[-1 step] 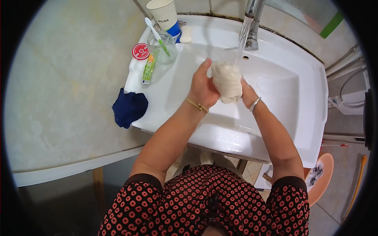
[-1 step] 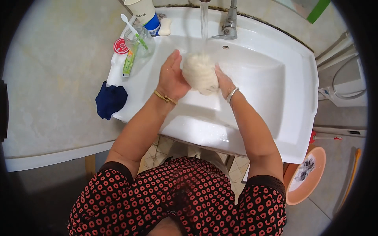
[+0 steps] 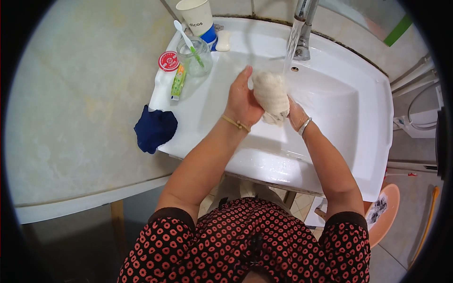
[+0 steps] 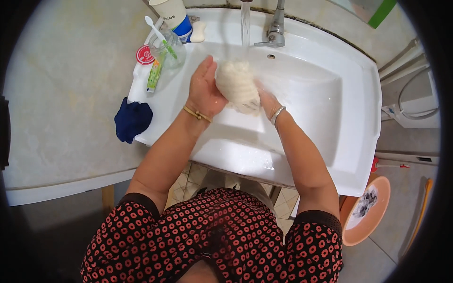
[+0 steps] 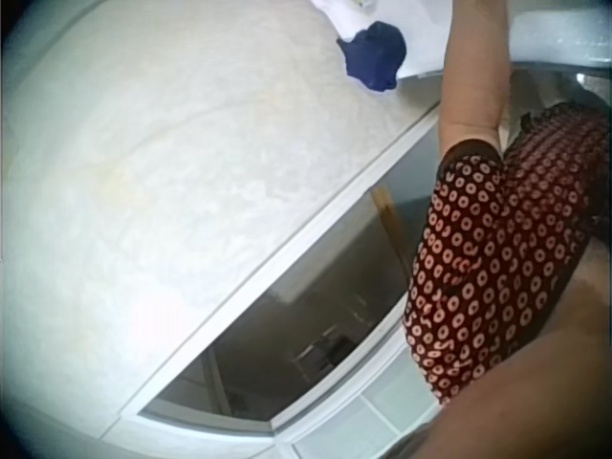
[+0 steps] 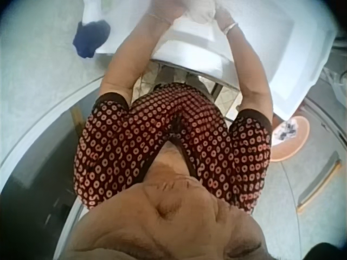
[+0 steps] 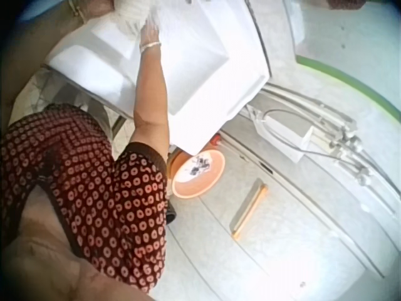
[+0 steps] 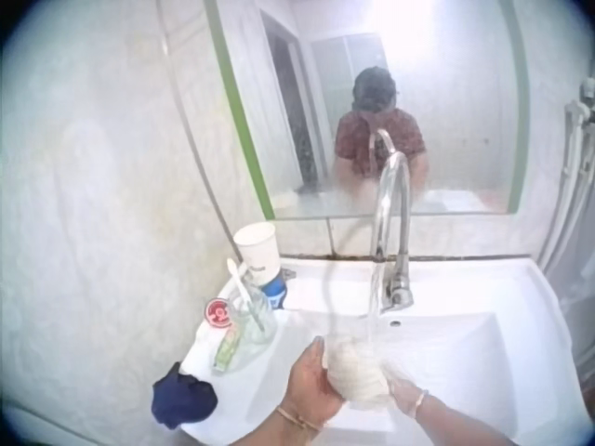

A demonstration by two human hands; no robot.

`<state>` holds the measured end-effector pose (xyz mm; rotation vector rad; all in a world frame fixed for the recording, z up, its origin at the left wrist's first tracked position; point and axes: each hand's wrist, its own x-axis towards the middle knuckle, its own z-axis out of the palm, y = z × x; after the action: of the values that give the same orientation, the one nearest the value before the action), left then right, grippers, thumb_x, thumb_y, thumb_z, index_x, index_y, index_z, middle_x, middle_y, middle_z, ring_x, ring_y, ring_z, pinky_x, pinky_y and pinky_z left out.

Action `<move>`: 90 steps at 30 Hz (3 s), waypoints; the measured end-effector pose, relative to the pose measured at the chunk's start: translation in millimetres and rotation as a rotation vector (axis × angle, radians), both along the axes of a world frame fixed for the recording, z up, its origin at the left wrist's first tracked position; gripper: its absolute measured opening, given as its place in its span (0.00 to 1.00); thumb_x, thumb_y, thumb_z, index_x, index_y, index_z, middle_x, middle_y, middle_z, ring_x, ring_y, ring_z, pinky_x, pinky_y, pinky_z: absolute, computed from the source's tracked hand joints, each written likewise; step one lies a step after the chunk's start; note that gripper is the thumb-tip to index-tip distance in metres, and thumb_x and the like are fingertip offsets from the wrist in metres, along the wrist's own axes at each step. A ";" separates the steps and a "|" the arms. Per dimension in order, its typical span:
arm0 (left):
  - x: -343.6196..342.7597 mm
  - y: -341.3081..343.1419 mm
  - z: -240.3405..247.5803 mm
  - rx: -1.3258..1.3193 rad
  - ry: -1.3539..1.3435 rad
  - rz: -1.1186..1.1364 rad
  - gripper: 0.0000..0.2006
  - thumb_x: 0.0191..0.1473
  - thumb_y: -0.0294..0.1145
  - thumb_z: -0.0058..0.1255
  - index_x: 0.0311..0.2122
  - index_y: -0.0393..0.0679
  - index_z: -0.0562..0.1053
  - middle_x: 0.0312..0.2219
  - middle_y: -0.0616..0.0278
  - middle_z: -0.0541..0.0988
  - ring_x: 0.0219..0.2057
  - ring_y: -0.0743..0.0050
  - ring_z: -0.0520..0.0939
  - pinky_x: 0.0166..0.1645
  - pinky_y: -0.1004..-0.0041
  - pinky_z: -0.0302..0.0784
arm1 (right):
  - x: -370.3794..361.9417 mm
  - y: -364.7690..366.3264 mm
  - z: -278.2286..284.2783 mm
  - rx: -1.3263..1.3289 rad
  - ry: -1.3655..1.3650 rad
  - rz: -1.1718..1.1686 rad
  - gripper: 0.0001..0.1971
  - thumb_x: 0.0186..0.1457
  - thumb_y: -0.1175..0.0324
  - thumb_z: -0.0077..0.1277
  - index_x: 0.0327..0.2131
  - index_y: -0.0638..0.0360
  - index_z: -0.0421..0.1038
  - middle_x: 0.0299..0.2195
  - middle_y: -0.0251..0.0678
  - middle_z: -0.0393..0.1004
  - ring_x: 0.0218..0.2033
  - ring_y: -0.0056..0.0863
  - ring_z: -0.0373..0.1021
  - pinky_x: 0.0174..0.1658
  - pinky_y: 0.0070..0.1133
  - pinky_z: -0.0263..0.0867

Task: The person rubs soap onto clothes by hand, scrubs them in a washbasin, and rinses them under running water from a sink faucet.

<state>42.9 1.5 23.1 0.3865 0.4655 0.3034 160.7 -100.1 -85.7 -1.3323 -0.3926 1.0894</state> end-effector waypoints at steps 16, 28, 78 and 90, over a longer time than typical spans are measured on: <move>2.4 -7.6 -67.6 -0.002 0.096 0.061 0.13 0.47 0.35 0.38 0.38 0.42 0.65 0.37 0.59 0.69 0.39 0.63 0.70 0.45 0.63 0.65 | -33.9 43.5 48.8 -0.039 -1.316 -0.194 0.13 0.43 0.63 0.45 0.15 0.61 0.63 0.17 0.45 0.66 0.22 0.42 0.64 0.25 0.30 0.60; 8.3 6.7 -49.7 0.073 0.281 0.096 0.20 0.43 0.32 0.36 0.43 0.35 0.60 0.42 0.51 0.65 0.46 0.54 0.64 0.50 0.57 0.57 | -6.6 27.5 36.3 0.092 0.300 -0.128 0.14 0.44 0.61 0.45 0.34 0.59 0.67 0.34 0.41 0.68 0.32 0.34 0.67 0.31 0.27 0.64; -27.8 -3.8 -59.7 0.102 0.103 -0.178 0.22 0.52 0.47 0.33 0.47 0.41 0.59 0.41 0.60 0.68 0.41 0.67 0.70 0.45 0.70 0.67 | -14.6 -31.2 32.2 -0.073 0.311 0.039 0.05 0.42 0.68 0.45 0.27 0.53 0.65 0.22 0.24 0.66 0.24 0.14 0.62 0.30 0.13 0.59; -37.4 15.7 7.4 0.446 0.089 -0.187 0.14 0.42 0.24 0.41 0.38 0.39 0.64 0.31 0.62 0.70 0.32 0.72 0.72 0.39 0.74 0.70 | -62.9 -26.2 148.9 0.205 -0.360 0.192 0.14 0.40 0.75 0.50 0.35 0.56 0.61 0.21 0.27 0.66 0.20 0.14 0.62 0.24 0.13 0.61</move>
<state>5.5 17.2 30.5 0.8762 0.4438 0.2073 97.8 -126.4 63.1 -1.3249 -0.8911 0.9334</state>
